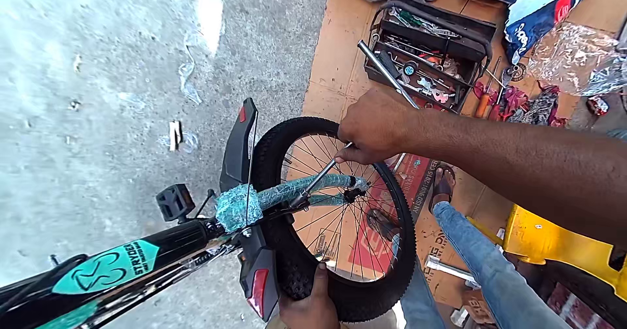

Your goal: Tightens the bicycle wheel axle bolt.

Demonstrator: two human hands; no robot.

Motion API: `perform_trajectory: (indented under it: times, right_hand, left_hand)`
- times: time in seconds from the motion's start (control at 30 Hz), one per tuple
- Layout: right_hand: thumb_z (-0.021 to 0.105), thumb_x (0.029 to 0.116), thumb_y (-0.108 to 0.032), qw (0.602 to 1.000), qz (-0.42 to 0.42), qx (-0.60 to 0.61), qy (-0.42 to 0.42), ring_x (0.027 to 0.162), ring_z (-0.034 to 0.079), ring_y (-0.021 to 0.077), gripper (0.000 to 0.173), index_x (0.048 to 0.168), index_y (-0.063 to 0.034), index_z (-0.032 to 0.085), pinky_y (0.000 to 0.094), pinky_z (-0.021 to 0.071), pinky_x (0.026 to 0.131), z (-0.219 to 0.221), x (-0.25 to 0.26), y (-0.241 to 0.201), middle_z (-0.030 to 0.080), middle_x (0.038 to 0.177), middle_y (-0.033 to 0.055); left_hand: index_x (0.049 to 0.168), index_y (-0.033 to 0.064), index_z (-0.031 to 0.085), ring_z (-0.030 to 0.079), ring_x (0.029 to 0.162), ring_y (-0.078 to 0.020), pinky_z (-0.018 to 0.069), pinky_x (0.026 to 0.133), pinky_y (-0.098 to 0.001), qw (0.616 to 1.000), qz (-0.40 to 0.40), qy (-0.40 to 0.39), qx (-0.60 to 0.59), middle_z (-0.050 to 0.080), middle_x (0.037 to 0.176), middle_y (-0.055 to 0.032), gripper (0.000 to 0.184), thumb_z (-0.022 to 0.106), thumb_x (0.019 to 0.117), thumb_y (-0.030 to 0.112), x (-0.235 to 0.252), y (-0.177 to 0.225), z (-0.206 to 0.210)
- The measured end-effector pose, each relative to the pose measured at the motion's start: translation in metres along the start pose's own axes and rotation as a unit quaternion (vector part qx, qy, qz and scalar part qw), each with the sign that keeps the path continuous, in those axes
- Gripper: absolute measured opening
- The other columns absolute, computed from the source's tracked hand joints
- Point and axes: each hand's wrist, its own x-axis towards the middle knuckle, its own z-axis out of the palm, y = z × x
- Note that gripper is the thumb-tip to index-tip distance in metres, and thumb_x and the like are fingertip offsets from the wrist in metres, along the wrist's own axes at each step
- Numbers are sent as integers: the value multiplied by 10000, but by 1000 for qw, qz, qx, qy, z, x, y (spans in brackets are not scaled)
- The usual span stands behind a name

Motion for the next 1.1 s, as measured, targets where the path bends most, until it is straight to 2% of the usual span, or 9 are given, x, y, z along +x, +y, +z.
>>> perform_trajectory:
  times: [0.17, 0.33, 0.53, 0.67, 0.87, 1.0, 1.1]
  right_hand:
    - [487, 977, -634, 1000, -8, -6, 7, 599, 588, 216, 528, 734, -182, 612, 456, 407, 519, -1, 6, 6, 536, 620, -1]
    - [482, 1009, -601, 1000, 1, 13, -12, 617, 601, 234, 527, 763, -153, 613, 453, 423, 522, -3, -5, -1, 549, 646, 22]
    - [559, 984, -597, 997, -80, -22, 9, 671, 625, 271, 509, 816, -124, 647, 493, 448, 566, -15, 12, 11, 587, 693, 52]
    - [532, 992, -609, 997, -74, -26, 10, 672, 621, 256, 520, 800, -140, 652, 487, 441, 566, -17, 11, 11, 580, 687, 38]
    - [471, 1010, -616, 996, -88, -25, 3, 642, 601, 227, 540, 758, -162, 618, 467, 424, 557, -10, 15, 17, 550, 648, 12]
    - [447, 1021, -610, 993, -107, -41, -4, 643, 600, 228, 545, 769, -159, 620, 466, 419, 555, -9, 18, 20, 544, 649, 11]
    - [440, 1017, -625, 991, -128, -50, 1, 630, 600, 234, 558, 771, -160, 629, 468, 413, 540, -6, 29, 26, 538, 636, 12]
  left_hand:
    - [1322, -61, 507, 717, 916, -103, 612, 848, -291, 1000, -9, 9, -8, 695, 1053, -124, 712, 847, 719, 107, -3, 4, 4]
    - [1331, -64, 500, 722, 914, -124, 614, 852, -317, 1000, -26, 9, -7, 699, 1051, -137, 716, 853, 730, 97, -4, 6, 4]
    - [1331, -44, 507, 731, 879, -135, 627, 821, -325, 999, -36, 16, -20, 706, 1029, -119, 696, 851, 738, 75, -7, 12, 8]
    - [1335, -50, 498, 737, 867, -151, 638, 805, -339, 999, -34, 12, -35, 709, 1017, -126, 688, 842, 750, 62, -11, 12, 11]
    - [1350, -45, 499, 716, 956, -128, 613, 848, -318, 999, -25, 7, -25, 698, 1086, -135, 788, 866, 669, 105, -15, 4, 5]
    - [1372, -57, 477, 699, 997, -108, 594, 884, -286, 999, -11, -1, -36, 680, 1131, -135, 814, 855, 673, 119, -16, 0, 4]
    - [1387, -67, 452, 719, 968, -110, 613, 869, -291, 999, -5, -11, -50, 697, 1106, -128, 817, 838, 689, 110, -14, -2, 3]
